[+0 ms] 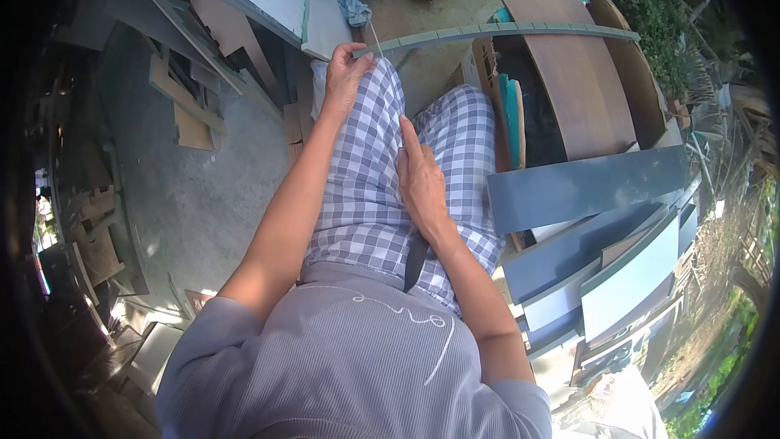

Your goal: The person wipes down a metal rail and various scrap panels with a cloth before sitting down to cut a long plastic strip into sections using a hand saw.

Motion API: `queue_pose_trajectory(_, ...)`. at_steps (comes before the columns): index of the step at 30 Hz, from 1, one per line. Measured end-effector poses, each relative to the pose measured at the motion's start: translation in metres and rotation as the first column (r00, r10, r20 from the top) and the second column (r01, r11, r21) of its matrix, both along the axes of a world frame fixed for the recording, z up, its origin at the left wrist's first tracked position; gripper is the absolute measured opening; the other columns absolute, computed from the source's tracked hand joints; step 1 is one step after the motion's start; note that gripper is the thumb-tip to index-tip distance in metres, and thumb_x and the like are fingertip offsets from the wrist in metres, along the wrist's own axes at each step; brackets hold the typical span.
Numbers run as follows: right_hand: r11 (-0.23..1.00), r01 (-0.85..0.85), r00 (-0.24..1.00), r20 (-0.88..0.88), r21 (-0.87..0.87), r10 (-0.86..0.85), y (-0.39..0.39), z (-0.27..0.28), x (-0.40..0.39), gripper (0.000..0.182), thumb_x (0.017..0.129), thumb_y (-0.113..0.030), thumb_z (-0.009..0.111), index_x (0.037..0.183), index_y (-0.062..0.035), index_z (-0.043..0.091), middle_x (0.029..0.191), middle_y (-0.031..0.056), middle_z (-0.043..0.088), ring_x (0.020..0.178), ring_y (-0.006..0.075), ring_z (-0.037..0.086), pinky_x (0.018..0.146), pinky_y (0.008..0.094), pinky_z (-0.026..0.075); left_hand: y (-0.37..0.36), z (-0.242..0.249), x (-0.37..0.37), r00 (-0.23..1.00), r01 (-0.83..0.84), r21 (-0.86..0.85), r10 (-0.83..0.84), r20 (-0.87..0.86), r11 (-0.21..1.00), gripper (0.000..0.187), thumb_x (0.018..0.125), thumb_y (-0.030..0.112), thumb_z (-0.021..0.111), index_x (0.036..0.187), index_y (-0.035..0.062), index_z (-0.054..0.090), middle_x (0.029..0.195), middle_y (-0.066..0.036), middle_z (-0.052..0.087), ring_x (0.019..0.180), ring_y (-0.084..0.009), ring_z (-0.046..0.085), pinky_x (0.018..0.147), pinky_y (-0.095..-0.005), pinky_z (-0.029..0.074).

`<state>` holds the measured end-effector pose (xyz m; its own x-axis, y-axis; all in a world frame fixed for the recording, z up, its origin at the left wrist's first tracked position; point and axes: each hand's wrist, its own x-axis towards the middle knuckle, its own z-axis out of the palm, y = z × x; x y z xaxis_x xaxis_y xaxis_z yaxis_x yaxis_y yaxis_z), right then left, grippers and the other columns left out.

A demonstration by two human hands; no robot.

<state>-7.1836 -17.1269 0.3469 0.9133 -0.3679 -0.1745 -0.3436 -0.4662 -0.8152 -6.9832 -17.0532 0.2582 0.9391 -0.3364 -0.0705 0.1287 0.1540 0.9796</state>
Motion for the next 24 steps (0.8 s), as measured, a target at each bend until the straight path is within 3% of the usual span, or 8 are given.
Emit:
queue_pose_trajectory(10, 1.0, -0.005, 1.0, -0.022, 0.01, 0.005, 0.0, -0.008, -0.001, 0.049, 0.089, -0.008, 0.045, 0.135, -0.015, 0.032, 0.109, 0.0244, 0.055, 0.099, 0.0382, 0.056, 0.083, 0.0424, 0.045, -0.001, 0.001, -0.001, 1.0, -0.015, -0.057, 0.015, -0.001, 0.998, 0.026, 0.079, 0.005, 0.063, 0.1, 0.0013, 0.048, 0.083, -0.006, 0.057, 0.07, -0.0102, 0.057, 0.065, -0.0207, 0.046)
queue_pose_trajectory(12, 0.994, -0.002, 0.996, 0.092, -0.107, 0.012, 0.002, -0.013, -0.001, 0.05, 0.087, -0.007, 0.047, 0.134, -0.0131, 0.032, 0.086, 0.0239, 0.056, 0.075, 0.0368, 0.058, 0.067, 0.0442, 0.048, -0.002, 0.001, -0.002, 1.0, -0.018, -0.036, 0.017, -0.004, 0.999, 0.026, 0.078, 0.004, 0.062, 0.1, 0.0012, 0.048, 0.083, -0.006, 0.057, 0.07, -0.0101, 0.057, 0.065, -0.0207, 0.046)
queue_pose_trajectory(16, 0.997, 0.006, 0.997, 0.083, -0.078, 0.0, 0.006, -0.012, 0.0, 0.05, 0.087, -0.007, 0.047, 0.134, -0.0137, 0.032, 0.088, 0.0245, 0.056, 0.075, 0.0373, 0.059, 0.067, 0.0444, 0.048, -0.002, 0.001, -0.002, 0.999, -0.031, -0.023, 0.032, 0.007, 0.999, 0.026, 0.078, 0.004, 0.062, 0.1, 0.0011, 0.048, 0.081, -0.005, 0.056, 0.069, -0.0097, 0.056, 0.064, -0.0206, 0.046)
queue_pose_trajectory(19, 0.998, 0.006, 0.997, 0.076, -0.057, -0.002, 0.004, -0.009, 0.007, 0.049, 0.087, -0.009, 0.046, 0.134, -0.014, 0.032, 0.089, 0.0251, 0.056, 0.076, 0.0376, 0.059, 0.068, 0.0448, 0.047, -0.001, 0.001, -0.002, 0.999, -0.011, 0.004, 0.011, 0.037, 1.0, 0.026, 0.078, 0.003, 0.062, 0.099, 0.0012, 0.048, 0.079, -0.004, 0.056, 0.069, -0.0087, 0.055, 0.063, -0.0204, 0.045)
queue_pose_trajectory(21, 0.996, 0.034, 0.998, -0.059, 0.088, -0.029, -0.002, -0.003, 0.017, 0.045, 0.09, -0.012, 0.044, 0.134, -0.0137, 0.033, 0.11, 0.0247, 0.055, 0.101, 0.0367, 0.055, 0.084, 0.0411, 0.044, -0.002, 0.001, -0.003, 0.996, 0.022, 0.141, -0.033, 0.078, 0.99, 0.025, 0.077, 0.004, 0.062, 0.099, 0.0014, 0.049, 0.077, -0.003, 0.055, 0.068, -0.0077, 0.054, 0.062, -0.0205, 0.044)
queue_pose_trajectory(24, 0.996, 0.04, 0.999, -0.016, 0.076, -0.039, -0.006, -0.001, 0.031, 0.044, 0.09, -0.012, 0.044, 0.133, -0.0129, 0.035, 0.11, 0.025, 0.055, 0.103, 0.037, 0.054, 0.084, 0.0412, 0.044, -0.003, 0.003, -0.006, 0.997, 0.014, 0.09, -0.021, 0.076, 0.996, 0.026, 0.077, 0.005, 0.063, 0.098, 0.0014, 0.049, 0.076, -0.003, 0.055, 0.068, -0.0073, 0.053, 0.061, -0.0207, 0.044)
